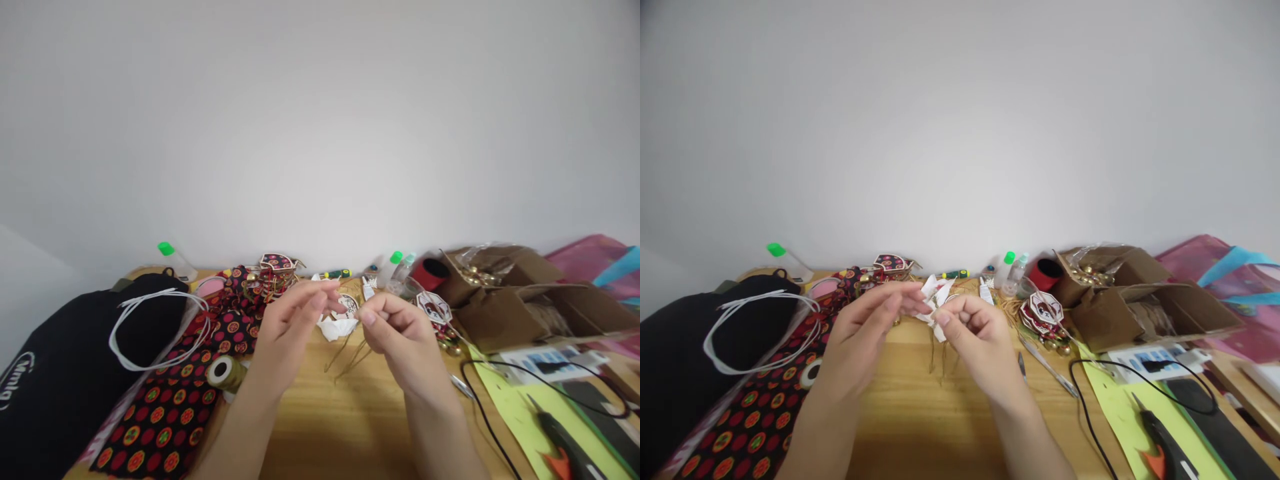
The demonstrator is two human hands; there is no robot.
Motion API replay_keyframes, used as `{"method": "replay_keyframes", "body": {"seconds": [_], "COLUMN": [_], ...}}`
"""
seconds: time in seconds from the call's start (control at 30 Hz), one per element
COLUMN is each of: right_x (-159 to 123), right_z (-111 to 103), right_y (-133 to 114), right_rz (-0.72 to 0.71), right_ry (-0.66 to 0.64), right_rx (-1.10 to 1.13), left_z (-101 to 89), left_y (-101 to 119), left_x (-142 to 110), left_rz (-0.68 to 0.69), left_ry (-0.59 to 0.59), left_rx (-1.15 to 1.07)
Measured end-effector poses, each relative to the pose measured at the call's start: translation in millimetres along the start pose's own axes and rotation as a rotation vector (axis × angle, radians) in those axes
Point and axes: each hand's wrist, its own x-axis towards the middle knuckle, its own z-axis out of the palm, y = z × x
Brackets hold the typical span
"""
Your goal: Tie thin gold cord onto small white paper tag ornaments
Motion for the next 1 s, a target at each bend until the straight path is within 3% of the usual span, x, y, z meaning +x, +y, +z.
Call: {"method": "replay_keyframes", "body": {"seconds": [0.27, 0.5, 0.73, 1.0], "right_x": [0.0, 1.2, 0.8, 2.2], "right_z": [-3.1, -5.7, -13.3, -13.6], "right_y": [-0.6, -4.5, -8.0, -12.1], "right_rz": [-0.005, -0.015, -0.069, -0.049], "right_ry": [0.022, 0.087, 0.101, 0.06], "right_rx": [0.119, 0.163, 0.285, 0.412], "left_z": [11.1, 15.8, 10.5, 15.4], "left_y": [1.5, 0.3, -2.5, -4.3], "left_x": [-5.1, -9.1, -5.1, -4.2], "left_rz": [-0.176, -0.267, -0.27, -0.263], "left_ry": [-0.197, -0.32, -0.261, -0.313], "left_rx": [-0.108, 0.035, 0.21, 0.194]}}
